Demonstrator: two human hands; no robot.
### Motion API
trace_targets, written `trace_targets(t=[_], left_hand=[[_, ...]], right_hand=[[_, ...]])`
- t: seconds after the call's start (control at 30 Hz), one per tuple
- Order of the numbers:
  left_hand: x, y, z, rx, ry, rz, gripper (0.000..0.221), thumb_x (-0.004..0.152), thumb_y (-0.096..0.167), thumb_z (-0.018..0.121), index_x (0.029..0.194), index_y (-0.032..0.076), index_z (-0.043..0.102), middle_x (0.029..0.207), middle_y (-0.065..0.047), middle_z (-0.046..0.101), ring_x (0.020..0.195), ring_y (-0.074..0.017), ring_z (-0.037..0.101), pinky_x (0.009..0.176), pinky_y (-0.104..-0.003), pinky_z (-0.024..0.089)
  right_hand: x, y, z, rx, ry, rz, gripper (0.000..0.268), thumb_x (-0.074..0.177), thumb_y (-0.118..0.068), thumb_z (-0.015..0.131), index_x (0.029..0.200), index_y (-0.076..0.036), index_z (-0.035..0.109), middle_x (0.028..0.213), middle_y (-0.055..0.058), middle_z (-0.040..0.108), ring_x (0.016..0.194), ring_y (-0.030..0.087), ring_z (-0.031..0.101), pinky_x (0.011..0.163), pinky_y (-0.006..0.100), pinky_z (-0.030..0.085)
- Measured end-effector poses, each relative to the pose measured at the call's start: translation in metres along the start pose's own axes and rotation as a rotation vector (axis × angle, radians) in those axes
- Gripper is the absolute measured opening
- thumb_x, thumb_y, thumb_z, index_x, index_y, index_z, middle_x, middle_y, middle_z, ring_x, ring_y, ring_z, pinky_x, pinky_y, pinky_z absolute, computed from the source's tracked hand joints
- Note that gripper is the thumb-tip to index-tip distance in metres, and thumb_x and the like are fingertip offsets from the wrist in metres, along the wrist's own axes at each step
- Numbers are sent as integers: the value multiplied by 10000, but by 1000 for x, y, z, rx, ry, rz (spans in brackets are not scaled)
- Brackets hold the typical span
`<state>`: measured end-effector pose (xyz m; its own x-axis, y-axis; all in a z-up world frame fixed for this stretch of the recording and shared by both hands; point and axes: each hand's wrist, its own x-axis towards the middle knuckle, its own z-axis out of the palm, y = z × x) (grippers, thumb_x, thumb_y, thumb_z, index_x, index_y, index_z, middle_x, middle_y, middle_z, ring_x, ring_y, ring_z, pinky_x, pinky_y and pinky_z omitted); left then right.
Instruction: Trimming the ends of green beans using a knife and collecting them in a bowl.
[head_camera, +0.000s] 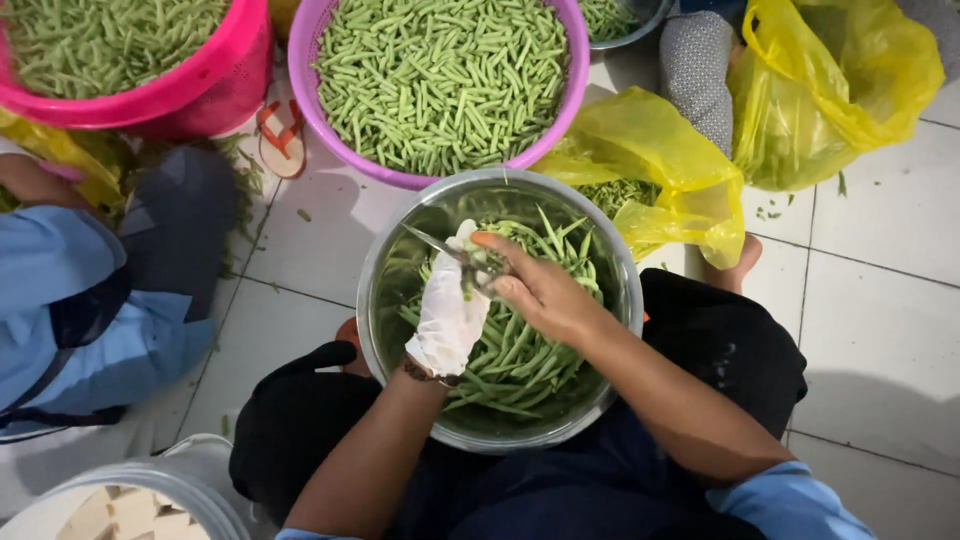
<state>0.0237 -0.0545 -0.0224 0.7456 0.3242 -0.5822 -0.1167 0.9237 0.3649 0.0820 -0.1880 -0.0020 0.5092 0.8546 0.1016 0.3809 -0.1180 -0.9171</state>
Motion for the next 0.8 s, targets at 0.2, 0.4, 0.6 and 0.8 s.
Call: trace_targets(t=[0.2,0.4,0.6,0.8], left_hand=[[-18,-11,2,119,-48,46,166,984,254,627,878,127,636,656,-30,580,454,-133,545,469,-262,562],[-7,-27,-13,214,-114,70,130,989,263,628,922,151,637,701,0,606,468,-117,585,462,-271,569],[16,-16,-19,60,-9,-137,125,925,250,674,931,126,683,830,-55,708,653,-203,676,659,-355,587],[13,-16,-8,-89,136,-198,161,937,200,671,1017,61,686,980,-103,725,855,-266,708,807,-410,619]], right_hand=[[7,-1,-9,-382,-27,157,551,990,-430,365,1497,-226,295,983,351,673,871,567,649,815,639,499],[9,27,4,-349,134,258,381,974,-531,423,1206,-231,454,837,216,698,803,469,690,750,546,539],[22,21,-6,313,111,263,560,1053,-476,205,1215,-32,505,520,-2,460,327,113,396,337,219,357],[4,2,-13,193,-133,259,735,1019,-535,242,1495,20,313,570,-1,504,400,100,419,391,235,389]])
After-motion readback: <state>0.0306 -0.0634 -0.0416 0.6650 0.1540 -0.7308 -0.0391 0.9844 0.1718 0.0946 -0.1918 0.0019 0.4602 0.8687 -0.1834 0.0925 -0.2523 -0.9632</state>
